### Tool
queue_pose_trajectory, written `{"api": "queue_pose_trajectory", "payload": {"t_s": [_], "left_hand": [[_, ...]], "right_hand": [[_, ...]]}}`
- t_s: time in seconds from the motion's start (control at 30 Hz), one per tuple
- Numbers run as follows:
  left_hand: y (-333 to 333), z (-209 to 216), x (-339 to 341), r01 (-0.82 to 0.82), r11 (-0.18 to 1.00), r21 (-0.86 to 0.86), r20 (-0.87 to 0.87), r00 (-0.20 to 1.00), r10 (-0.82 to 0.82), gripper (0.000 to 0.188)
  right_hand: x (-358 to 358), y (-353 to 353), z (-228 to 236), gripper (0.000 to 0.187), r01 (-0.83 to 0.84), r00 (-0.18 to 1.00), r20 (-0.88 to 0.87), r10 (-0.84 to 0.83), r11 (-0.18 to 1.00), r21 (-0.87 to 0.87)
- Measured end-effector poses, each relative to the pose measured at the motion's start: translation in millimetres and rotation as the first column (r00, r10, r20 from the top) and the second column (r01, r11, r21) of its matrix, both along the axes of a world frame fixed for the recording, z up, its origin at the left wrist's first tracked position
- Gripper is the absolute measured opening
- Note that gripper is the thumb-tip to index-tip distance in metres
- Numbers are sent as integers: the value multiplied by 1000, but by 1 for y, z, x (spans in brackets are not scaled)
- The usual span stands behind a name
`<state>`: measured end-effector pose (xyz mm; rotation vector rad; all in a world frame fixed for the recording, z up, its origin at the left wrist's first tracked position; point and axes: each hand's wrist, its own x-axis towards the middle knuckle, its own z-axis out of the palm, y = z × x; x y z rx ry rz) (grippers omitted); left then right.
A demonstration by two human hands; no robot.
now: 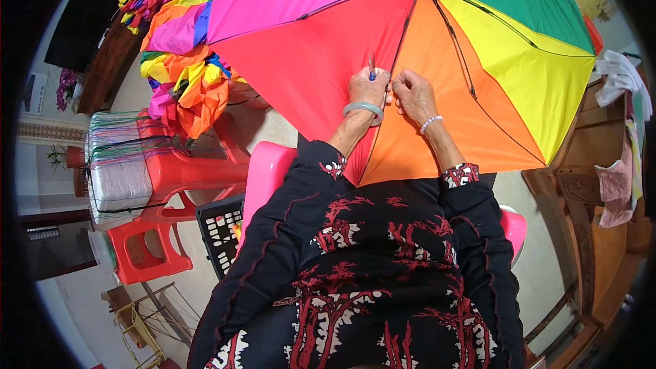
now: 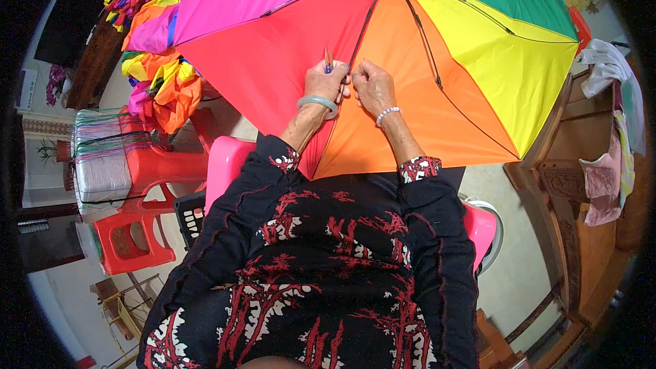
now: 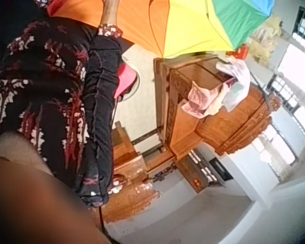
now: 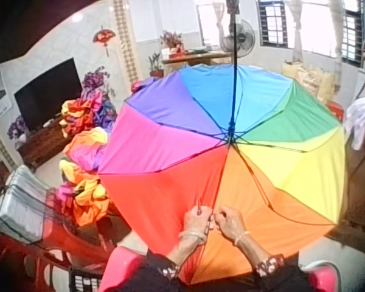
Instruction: Assemble a rainbow-colored umbrella by sewing the fabric panels to the metal rib structure.
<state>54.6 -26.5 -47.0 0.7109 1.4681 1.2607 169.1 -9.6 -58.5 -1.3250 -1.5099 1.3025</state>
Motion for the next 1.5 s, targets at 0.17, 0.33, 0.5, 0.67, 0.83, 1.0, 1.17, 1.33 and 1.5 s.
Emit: {"api": "queue_pose_trajectory", "payload": {"t_s": [0.17,0.33,0.5,0.67,0.83,1.0,1.17,1.33,1.5], "left_hand": [[2,-3,-1,31,1000,4,-89,996,-31,13],[0,-2,1,11,1000,9,-121,993,-10,13],[-2,5,3,11,1000,9,-131,991,-9,14],[-3,2,6,-30,999,45,-173,984,38,17],[-1,-2,7,-59,994,93,-384,919,90,19],[-3,-2,7,-54,990,133,-399,911,104,20],[-5,8,9,-45,996,73,-346,936,68,19],[-2,2,8,-73,994,82,-354,930,98,20],[-2,4,7,-67,996,61,-298,951,82,20]], "right_hand": [[0,7,-13,12,5,999,32,-10,987,163],[-1,8,-14,12,-5,999,38,-2,980,200],[0,7,-2,13,-5,1000,14,5,1000,22],[-3,6,-2,14,20,999,-27,-20,1000,-8],[-2,6,-2,14,47,995,-82,-50,998,-35],[-3,4,3,13,58,997,-55,-60,998,-39],[0,4,1,13,45,997,-57,-48,998,-45],[0,5,2,12,47,996,-70,-52,997,-66],[1,5,-2,12,58,997,-44,-58,998,-3]]}}
